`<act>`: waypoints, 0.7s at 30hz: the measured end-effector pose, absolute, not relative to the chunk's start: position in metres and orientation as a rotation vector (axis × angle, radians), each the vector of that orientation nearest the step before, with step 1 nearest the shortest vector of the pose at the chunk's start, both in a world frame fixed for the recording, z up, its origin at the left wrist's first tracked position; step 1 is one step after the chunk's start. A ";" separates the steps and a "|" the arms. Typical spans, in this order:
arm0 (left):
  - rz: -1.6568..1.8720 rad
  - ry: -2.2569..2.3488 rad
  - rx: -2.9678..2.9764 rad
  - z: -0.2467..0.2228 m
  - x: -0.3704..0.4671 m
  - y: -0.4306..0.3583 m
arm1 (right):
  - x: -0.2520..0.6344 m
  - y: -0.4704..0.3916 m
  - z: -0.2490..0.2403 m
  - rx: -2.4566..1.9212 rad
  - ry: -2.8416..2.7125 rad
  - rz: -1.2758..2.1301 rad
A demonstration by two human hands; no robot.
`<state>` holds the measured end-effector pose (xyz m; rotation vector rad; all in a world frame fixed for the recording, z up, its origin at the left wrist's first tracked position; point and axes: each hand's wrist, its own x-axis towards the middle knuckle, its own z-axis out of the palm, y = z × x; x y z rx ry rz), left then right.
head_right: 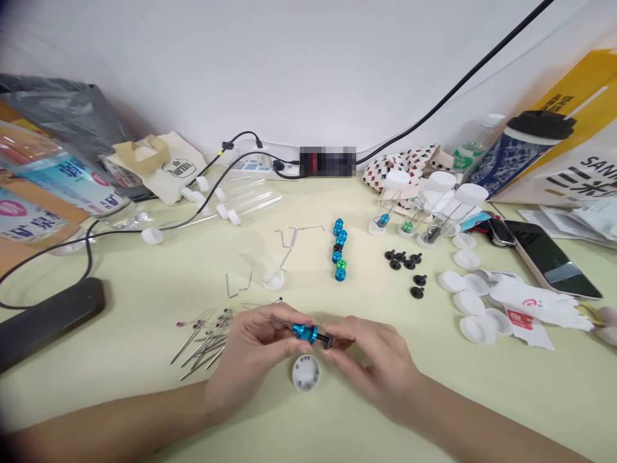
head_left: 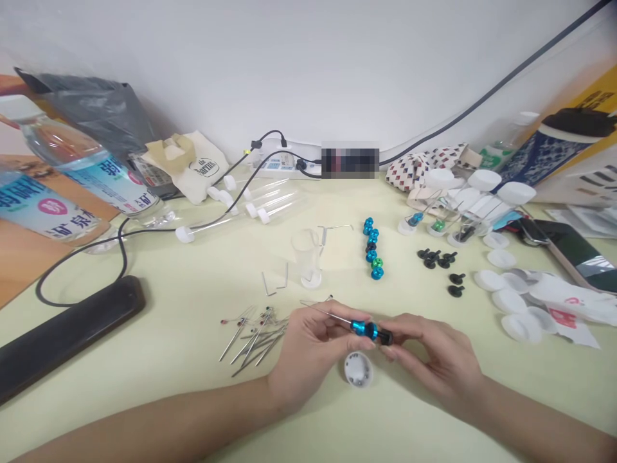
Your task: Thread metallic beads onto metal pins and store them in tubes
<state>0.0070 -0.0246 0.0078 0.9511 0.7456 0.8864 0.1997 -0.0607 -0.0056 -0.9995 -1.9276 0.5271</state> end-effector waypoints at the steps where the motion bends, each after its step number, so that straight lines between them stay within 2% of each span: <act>1: 0.888 0.740 0.946 0.008 0.007 -0.025 | 0.200 -0.061 -0.006 -1.013 -1.905 0.552; 6: 0.876 0.751 0.932 0.008 0.007 -0.024 | 0.198 -0.061 -0.009 -1.034 -1.822 0.632; 21: 0.827 0.725 0.952 0.008 0.007 -0.026 | 0.196 -0.060 0.005 -1.070 -1.953 0.466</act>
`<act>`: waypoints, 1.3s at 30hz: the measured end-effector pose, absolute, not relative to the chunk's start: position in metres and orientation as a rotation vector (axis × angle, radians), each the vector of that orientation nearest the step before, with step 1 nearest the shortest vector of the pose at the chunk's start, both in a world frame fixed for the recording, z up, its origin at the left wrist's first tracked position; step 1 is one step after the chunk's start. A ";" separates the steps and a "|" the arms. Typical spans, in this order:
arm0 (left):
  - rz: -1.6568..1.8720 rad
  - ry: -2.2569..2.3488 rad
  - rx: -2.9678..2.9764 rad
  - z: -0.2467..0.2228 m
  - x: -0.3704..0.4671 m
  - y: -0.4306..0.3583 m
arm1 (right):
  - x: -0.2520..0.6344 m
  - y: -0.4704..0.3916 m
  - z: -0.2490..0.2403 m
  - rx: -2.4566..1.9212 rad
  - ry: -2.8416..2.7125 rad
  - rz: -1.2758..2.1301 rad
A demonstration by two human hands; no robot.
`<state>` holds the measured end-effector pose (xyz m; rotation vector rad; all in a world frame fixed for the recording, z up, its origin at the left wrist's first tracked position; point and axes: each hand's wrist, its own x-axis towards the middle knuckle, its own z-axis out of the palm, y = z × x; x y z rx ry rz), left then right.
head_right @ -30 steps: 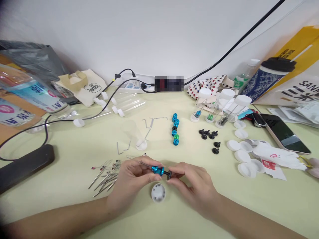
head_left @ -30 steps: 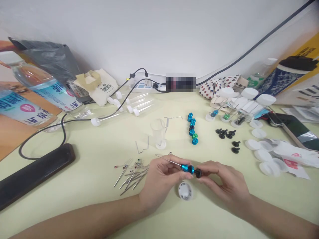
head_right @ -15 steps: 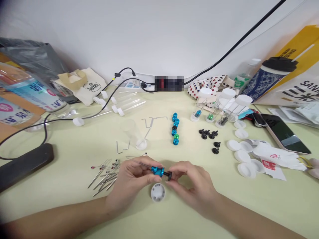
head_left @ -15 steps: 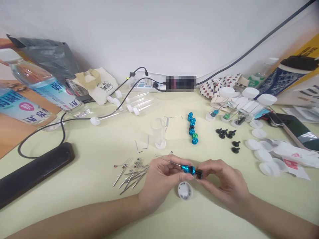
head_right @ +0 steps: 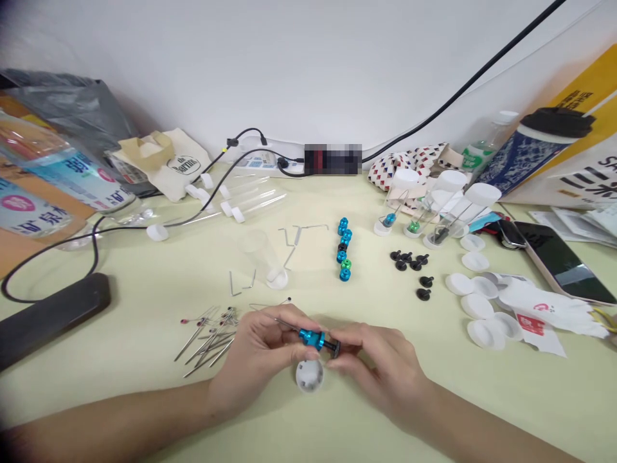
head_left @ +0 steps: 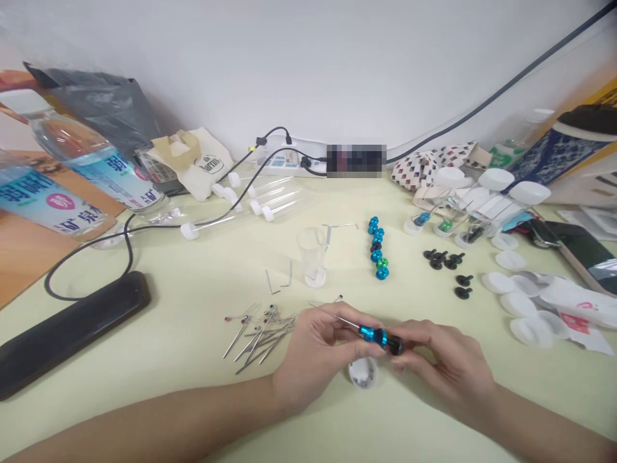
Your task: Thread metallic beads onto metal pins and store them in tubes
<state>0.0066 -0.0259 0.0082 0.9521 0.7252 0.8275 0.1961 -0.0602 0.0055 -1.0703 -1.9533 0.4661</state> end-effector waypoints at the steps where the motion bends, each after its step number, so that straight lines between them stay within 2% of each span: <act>1: 0.829 0.721 0.952 0.008 0.007 -0.026 | 0.197 -0.061 0.005 -1.074 -1.958 0.467; 19: 0.832 0.744 0.881 0.007 0.008 -0.023 | 0.200 -0.060 -0.006 -1.188 -1.978 0.565; 27: 0.822 0.771 0.895 0.004 0.007 -0.022 | 0.194 -0.062 -0.004 -1.229 -1.876 0.409; 39: 0.821 0.748 0.932 0.006 0.008 -0.025 | 0.196 -0.062 0.001 -1.156 -1.934 0.438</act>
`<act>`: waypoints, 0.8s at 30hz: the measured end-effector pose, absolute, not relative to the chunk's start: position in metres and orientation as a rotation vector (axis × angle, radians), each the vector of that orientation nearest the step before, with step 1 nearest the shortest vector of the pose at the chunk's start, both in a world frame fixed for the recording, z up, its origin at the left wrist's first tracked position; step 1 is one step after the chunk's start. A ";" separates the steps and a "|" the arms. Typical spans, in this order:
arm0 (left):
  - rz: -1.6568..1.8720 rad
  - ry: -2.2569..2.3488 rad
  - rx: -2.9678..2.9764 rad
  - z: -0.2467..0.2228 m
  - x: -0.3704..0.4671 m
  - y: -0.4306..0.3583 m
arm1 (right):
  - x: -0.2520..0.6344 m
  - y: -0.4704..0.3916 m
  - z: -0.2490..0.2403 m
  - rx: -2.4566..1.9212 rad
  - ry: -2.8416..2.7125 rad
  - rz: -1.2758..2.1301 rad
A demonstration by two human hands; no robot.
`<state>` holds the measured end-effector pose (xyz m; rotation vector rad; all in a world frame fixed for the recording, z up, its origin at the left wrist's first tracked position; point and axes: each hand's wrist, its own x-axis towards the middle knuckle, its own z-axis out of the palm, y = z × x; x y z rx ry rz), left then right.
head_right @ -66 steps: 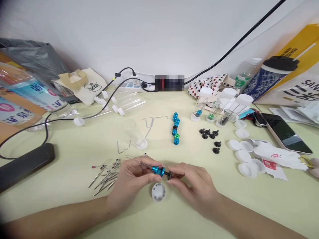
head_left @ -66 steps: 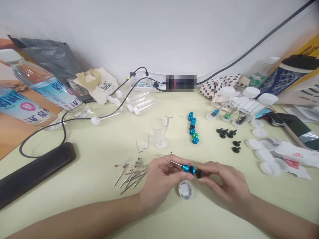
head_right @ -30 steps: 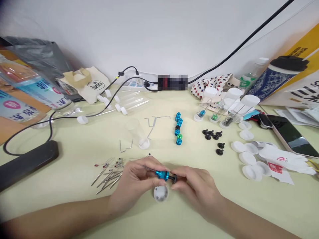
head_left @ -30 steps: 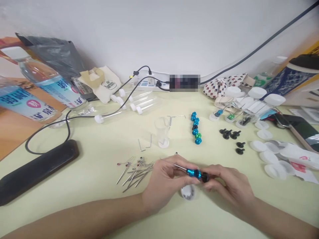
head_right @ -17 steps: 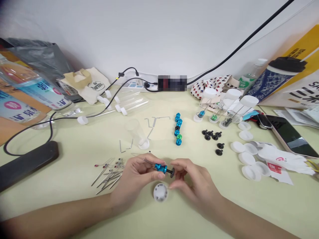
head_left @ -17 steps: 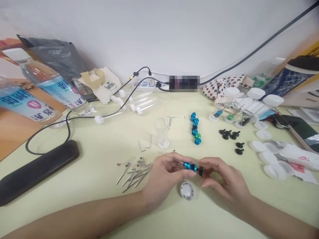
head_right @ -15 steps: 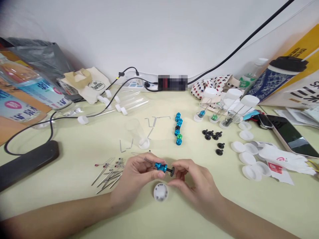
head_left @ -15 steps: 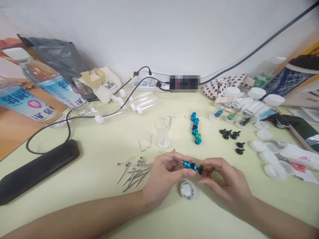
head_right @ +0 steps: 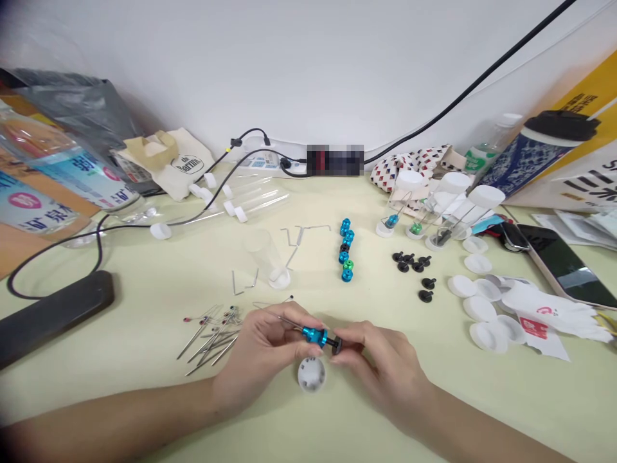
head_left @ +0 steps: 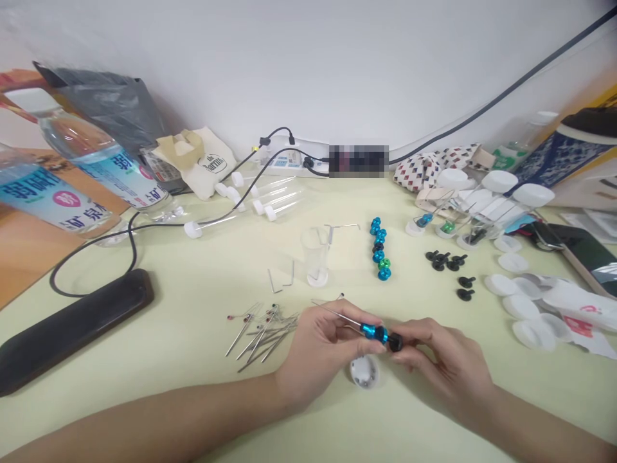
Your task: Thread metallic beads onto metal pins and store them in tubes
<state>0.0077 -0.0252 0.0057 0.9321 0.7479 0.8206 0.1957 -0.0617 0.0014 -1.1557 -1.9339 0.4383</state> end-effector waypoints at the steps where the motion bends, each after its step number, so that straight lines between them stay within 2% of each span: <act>1: 0.816 0.755 0.943 0.005 0.007 -0.025 | 0.196 -0.062 0.001 -1.156 -1.942 0.445; 16: 0.834 0.769 0.909 0.003 0.007 -0.022 | 0.199 -0.061 -0.004 -1.206 -1.965 0.569; 24: 0.845 0.755 0.899 0.003 0.008 -0.021 | 0.194 -0.060 -0.001 -1.224 -1.907 0.463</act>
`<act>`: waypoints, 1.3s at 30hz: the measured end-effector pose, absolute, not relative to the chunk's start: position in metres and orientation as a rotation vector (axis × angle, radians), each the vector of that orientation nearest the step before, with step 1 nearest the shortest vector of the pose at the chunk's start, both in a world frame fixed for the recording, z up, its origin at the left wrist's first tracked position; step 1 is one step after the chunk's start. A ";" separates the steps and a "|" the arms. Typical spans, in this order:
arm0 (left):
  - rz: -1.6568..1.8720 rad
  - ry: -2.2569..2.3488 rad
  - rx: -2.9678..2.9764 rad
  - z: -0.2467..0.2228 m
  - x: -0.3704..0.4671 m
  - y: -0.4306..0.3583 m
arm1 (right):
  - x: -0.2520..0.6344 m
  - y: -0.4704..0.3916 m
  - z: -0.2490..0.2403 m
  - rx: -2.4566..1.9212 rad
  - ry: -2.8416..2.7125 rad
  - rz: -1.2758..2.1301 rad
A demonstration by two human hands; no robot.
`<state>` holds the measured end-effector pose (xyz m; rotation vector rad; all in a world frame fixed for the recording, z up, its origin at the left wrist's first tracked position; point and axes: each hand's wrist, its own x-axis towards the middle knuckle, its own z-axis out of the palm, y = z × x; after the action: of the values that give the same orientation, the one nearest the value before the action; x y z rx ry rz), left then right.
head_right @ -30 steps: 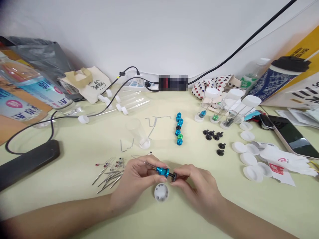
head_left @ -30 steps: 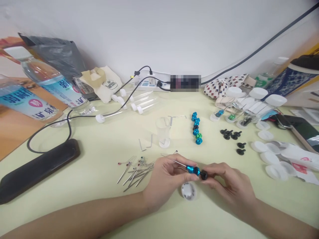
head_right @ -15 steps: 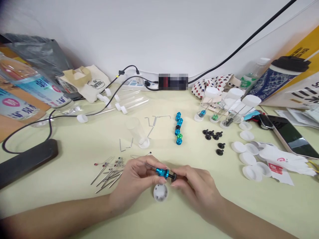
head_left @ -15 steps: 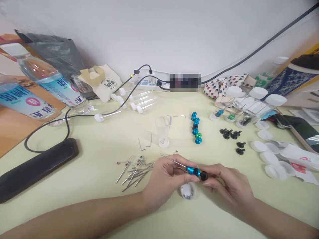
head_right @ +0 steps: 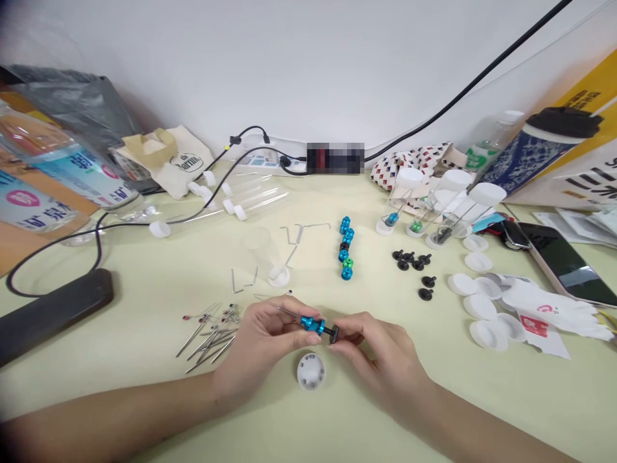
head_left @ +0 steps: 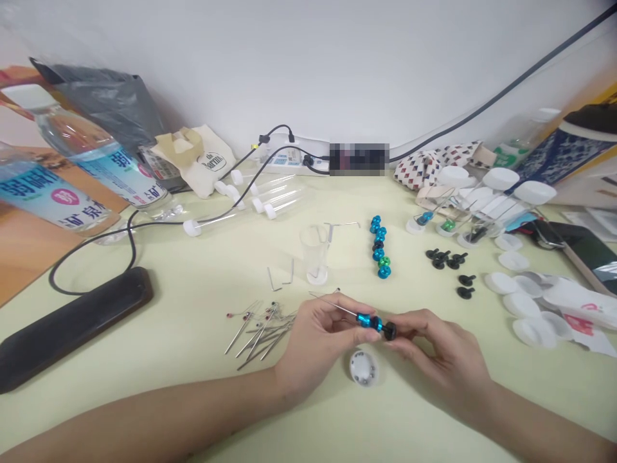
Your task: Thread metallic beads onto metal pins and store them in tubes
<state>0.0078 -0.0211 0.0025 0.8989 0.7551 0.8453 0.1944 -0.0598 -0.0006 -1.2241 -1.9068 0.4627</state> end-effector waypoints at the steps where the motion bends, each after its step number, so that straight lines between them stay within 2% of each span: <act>1: 0.847 0.752 0.902 0.003 0.008 -0.021 | 0.194 -0.060 0.000 -1.211 -1.916 0.448; 24: 0.860 0.761 0.922 0.004 0.008 -0.022 | 0.198 -0.058 -0.003 -1.182 -1.933 0.555; 39: 0.865 0.749 0.934 0.006 0.008 -0.025 | 0.199 -0.058 -0.003 -1.148 -2.008 0.490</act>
<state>0.0079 -0.0249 0.0057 0.9337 0.7488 0.8647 0.1986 -0.0580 -0.0031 -1.1484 -2.0080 0.4896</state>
